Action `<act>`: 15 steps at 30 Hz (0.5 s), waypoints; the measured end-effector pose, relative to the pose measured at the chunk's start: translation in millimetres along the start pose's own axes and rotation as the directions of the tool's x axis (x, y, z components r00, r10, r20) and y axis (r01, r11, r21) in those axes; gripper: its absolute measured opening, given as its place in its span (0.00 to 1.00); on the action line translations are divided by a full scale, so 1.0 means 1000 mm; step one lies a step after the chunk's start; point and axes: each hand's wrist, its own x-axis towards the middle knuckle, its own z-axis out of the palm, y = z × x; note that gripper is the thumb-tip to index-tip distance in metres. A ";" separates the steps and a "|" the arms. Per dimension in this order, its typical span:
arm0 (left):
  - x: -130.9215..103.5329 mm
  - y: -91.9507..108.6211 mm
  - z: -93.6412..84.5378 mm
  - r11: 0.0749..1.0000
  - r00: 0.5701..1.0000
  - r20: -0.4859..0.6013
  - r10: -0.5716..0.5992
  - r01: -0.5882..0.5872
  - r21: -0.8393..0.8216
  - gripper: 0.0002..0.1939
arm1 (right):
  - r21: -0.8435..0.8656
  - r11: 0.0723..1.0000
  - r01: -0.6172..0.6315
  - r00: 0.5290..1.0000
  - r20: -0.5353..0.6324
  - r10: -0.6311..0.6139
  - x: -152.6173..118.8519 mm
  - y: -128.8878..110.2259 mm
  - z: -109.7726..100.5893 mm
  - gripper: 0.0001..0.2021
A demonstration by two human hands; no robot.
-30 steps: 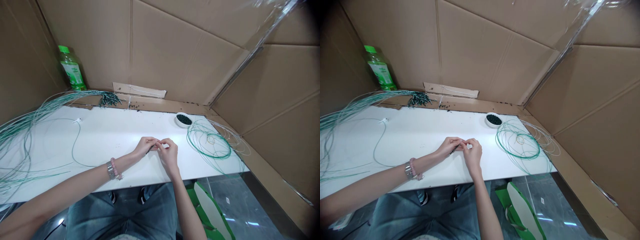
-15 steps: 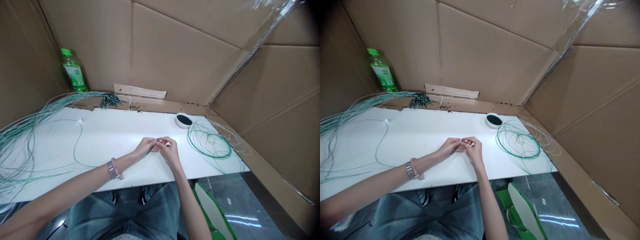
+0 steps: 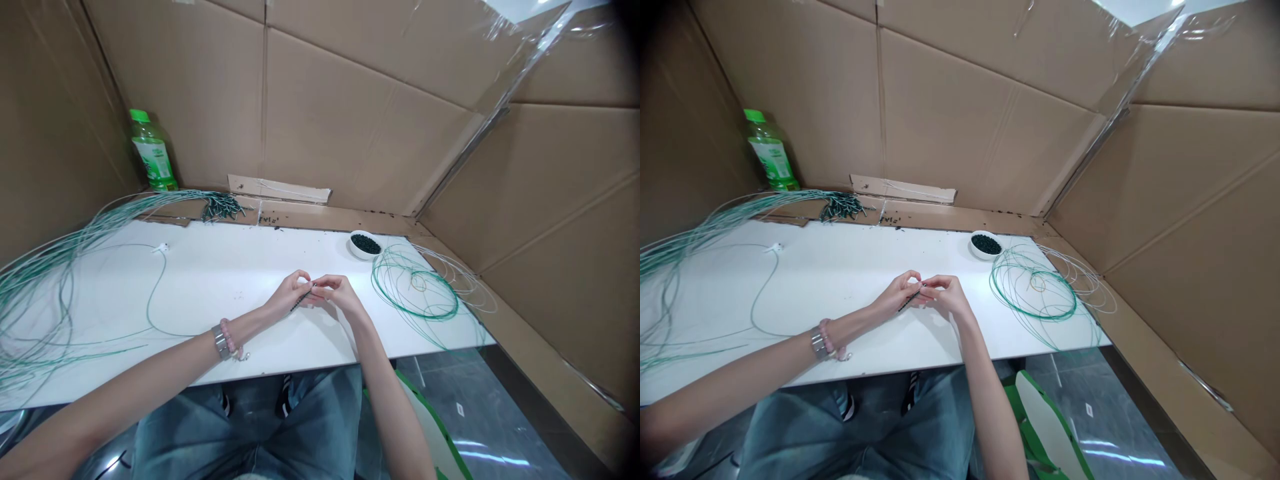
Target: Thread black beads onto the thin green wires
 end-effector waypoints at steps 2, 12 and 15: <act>-0.001 0.002 0.001 1.000 1.000 0.024 0.006 -0.006 0.010 0.25 | 0.036 0.999 -0.020 1.000 0.009 0.019 0.000 0.002 -0.002 0.11; -0.006 0.007 0.004 0.997 0.996 0.078 0.040 -0.045 0.063 0.28 | 0.204 0.974 -0.096 0.995 0.024 0.093 -0.003 0.008 -0.005 0.11; -0.006 0.006 0.004 0.997 0.996 0.077 0.046 -0.051 0.065 0.27 | 0.265 0.961 -0.080 0.996 -0.018 0.088 -0.005 0.008 -0.002 0.12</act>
